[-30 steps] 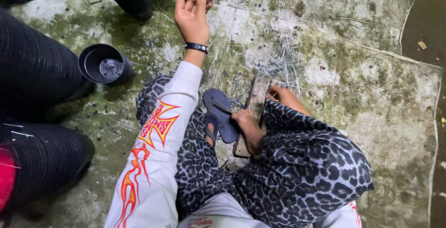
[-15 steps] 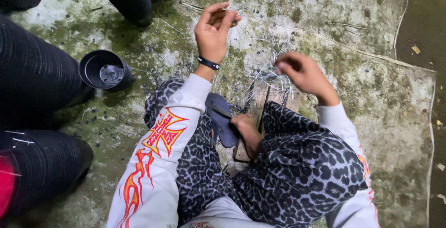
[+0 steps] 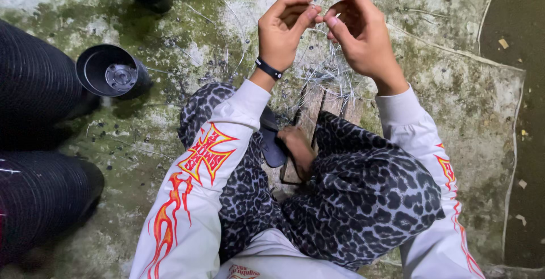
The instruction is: The person sits on the floor and repeatedly picks up thin metal wires and small black plastic pieces, then bends and twists the wires to attach the plastic pieces. The person occasionally gathers loose wires and places them into a nearby container.
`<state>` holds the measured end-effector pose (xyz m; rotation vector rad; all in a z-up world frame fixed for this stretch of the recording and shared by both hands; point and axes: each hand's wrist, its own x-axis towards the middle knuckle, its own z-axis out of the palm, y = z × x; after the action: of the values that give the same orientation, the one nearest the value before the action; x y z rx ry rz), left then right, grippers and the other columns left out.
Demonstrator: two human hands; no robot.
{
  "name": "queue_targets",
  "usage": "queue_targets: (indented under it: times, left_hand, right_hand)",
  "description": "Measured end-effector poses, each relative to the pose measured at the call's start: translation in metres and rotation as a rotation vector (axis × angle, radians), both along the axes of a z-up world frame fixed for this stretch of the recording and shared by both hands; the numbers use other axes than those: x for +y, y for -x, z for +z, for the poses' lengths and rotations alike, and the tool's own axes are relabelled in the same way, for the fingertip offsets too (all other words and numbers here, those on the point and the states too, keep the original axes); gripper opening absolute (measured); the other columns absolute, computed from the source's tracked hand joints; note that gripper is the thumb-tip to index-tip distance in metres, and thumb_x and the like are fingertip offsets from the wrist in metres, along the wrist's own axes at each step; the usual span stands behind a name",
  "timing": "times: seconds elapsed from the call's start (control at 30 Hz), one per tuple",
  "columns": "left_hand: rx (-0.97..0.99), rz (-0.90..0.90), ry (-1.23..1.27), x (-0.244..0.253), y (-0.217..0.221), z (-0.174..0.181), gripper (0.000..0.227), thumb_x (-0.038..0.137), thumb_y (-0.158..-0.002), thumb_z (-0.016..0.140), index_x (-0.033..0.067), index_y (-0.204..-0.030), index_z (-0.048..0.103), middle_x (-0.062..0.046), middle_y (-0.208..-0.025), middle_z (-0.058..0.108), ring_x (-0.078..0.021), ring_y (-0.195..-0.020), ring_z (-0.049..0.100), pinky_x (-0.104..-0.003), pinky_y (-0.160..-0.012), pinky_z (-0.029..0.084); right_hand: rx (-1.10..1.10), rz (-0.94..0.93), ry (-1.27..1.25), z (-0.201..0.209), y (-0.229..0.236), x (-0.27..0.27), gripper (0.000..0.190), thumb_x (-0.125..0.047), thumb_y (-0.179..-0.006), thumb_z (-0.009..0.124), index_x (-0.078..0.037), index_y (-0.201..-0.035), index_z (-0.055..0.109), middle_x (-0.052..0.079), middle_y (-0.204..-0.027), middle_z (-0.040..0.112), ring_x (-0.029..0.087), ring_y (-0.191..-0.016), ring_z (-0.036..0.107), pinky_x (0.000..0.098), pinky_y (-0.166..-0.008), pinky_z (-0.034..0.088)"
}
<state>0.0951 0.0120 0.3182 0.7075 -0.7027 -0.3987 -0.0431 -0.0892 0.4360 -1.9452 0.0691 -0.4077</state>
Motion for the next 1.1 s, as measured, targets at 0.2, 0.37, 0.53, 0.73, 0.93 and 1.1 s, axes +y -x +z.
queue_targets:
  times: [0.2, 0.37, 0.53, 0.73, 0.93, 1.1]
  left_hand:
    - [-0.037, -0.055, 0.005, -0.001, 0.004, 0.0, 0.021, 0.003, -0.103, 0.071, -0.0019, -0.122, 0.065, -0.014, -0.109, 0.077, -0.0209, -0.1, 0.077, -0.034, -0.088, 0.066]
    - [-0.102, -0.155, 0.035, -0.001, 0.013, 0.008, 0.015, 0.001, -0.104, 0.07, -0.0012, -0.119, 0.067, -0.011, -0.113, 0.074, -0.0181, -0.106, 0.074, -0.034, -0.097, 0.064]
    - [-0.409, 0.075, -0.254, 0.01, 0.014, 0.022, 0.016, 0.005, -0.099, 0.074, 0.0032, -0.115, 0.071, -0.006, -0.105, 0.078, -0.0161, -0.099, 0.078, -0.031, -0.089, 0.063]
    - [-0.853, 0.709, -0.298, 0.018, 0.016, 0.03, 0.022, 0.015, -0.085, 0.081, 0.0093, -0.103, 0.07, -0.011, -0.101, 0.07, -0.0292, -0.093, 0.069, -0.038, -0.082, 0.055]
    - [-0.061, 0.093, -0.656, 0.003, 0.029, 0.003, 0.034, 0.032, -0.106, 0.064, -0.0004, -0.104, 0.073, -0.012, -0.094, 0.076, -0.0187, -0.081, 0.072, -0.034, -0.071, 0.058]
    - [0.324, -0.409, -0.28, -0.019, 0.023, -0.027, 0.039, 0.035, -0.105, 0.054, 0.0027, -0.122, 0.068, -0.008, -0.113, 0.076, -0.013, -0.102, 0.074, -0.031, -0.084, 0.062]
  right_hand:
    - [-0.006, -0.022, 0.042, 0.003, 0.002, 0.004, 0.028, -0.001, -0.116, 0.059, 0.0, -0.143, 0.054, 0.003, -0.104, 0.063, 0.006, -0.082, 0.057, 0.0197, -0.072, 0.048]
    - [-0.098, -0.026, 0.036, 0.0, 0.003, 0.003, 0.02, -0.002, -0.111, 0.057, 0.002, -0.131, 0.054, 0.001, -0.104, 0.061, 0.005, -0.091, 0.057, 0.0208, -0.081, 0.051]
    - [0.055, -0.079, 0.123, -0.001, 0.012, -0.011, 0.016, -0.011, -0.118, 0.058, 0.001, -0.108, 0.056, 0.003, -0.087, 0.059, 0.007, -0.076, 0.054, 0.0222, -0.067, 0.044]
    - [0.255, 0.082, -0.039, -0.007, 0.031, -0.034, 0.026, -0.02, -0.116, 0.051, 0.0, -0.103, 0.063, 0.005, -0.081, 0.066, 0.009, -0.068, 0.06, 0.0254, -0.064, 0.05]
    - [0.032, -0.142, 0.072, -0.035, 0.031, -0.021, 0.027, -0.016, -0.117, 0.047, 0.002, -0.106, 0.064, 0.006, -0.094, 0.071, 0.01, -0.072, 0.063, 0.0254, -0.066, 0.053]
    - [0.002, -0.146, 0.17, -0.049, 0.029, 0.003, 0.021, -0.011, -0.115, 0.048, 0.001, -0.112, 0.065, 0.007, -0.09, 0.066, 0.011, -0.075, 0.066, 0.0262, -0.067, 0.052]
